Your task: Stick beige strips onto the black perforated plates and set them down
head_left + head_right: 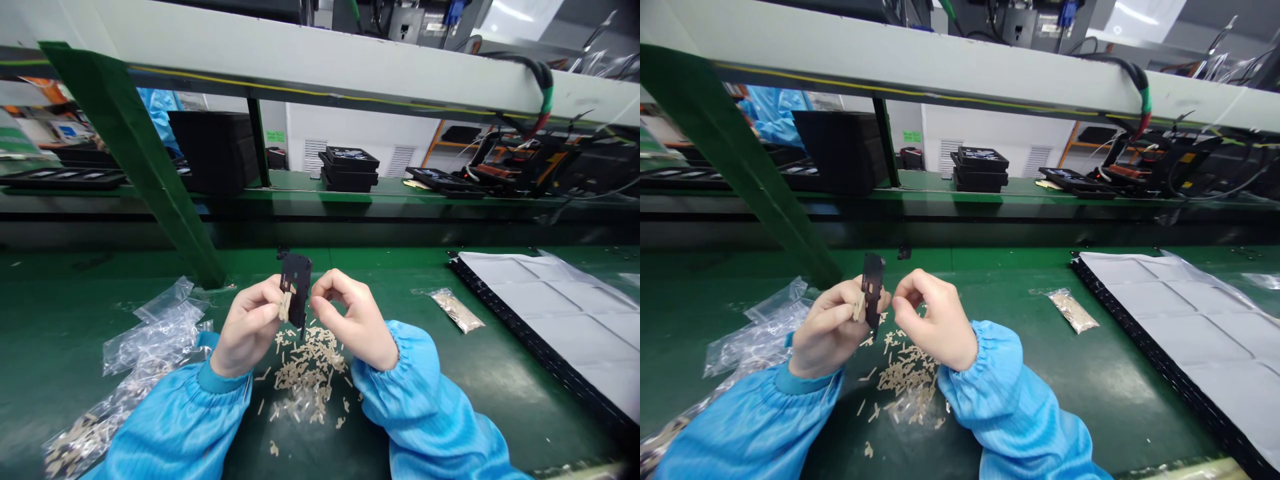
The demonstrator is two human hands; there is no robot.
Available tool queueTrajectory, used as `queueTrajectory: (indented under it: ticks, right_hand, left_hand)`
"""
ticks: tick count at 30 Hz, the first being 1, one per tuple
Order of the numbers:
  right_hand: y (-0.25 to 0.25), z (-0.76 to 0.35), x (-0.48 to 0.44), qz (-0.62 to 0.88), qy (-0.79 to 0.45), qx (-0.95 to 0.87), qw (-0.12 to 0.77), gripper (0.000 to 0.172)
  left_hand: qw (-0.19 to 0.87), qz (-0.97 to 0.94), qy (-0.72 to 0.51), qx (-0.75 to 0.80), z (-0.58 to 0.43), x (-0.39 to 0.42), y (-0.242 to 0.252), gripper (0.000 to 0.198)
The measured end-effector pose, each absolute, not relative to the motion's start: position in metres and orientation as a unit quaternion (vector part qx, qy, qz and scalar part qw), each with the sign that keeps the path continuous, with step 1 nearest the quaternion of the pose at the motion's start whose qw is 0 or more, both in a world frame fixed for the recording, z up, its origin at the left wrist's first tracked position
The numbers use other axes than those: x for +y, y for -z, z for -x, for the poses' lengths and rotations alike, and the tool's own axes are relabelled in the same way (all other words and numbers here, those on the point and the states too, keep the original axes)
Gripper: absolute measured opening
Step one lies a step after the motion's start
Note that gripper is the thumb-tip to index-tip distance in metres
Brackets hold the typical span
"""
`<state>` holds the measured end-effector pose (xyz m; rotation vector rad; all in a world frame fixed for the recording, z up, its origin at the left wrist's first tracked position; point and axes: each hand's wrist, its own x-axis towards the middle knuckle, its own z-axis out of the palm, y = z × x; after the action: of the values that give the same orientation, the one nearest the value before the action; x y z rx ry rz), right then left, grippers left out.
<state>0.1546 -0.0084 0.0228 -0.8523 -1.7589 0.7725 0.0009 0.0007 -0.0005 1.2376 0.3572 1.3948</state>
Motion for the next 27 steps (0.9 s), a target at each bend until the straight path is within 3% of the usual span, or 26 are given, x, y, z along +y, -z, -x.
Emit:
queueTrajectory:
  ticks: [5,27]
  right_hand:
    - [-0.024,-0.157,-0.011,0.273,-0.4,-0.735,0.475,0.011]
    - [-0.023,-0.159,-0.011,0.252,-0.44,-0.744,0.435,0.019]
  left_hand:
    - [0.603,-0.511,-0.593,0.153,-0.001,0.001,0.0,0.015]
    - [0.736,-0.374,-0.508,0.246,-0.003,-0.01,-0.014,0.013]
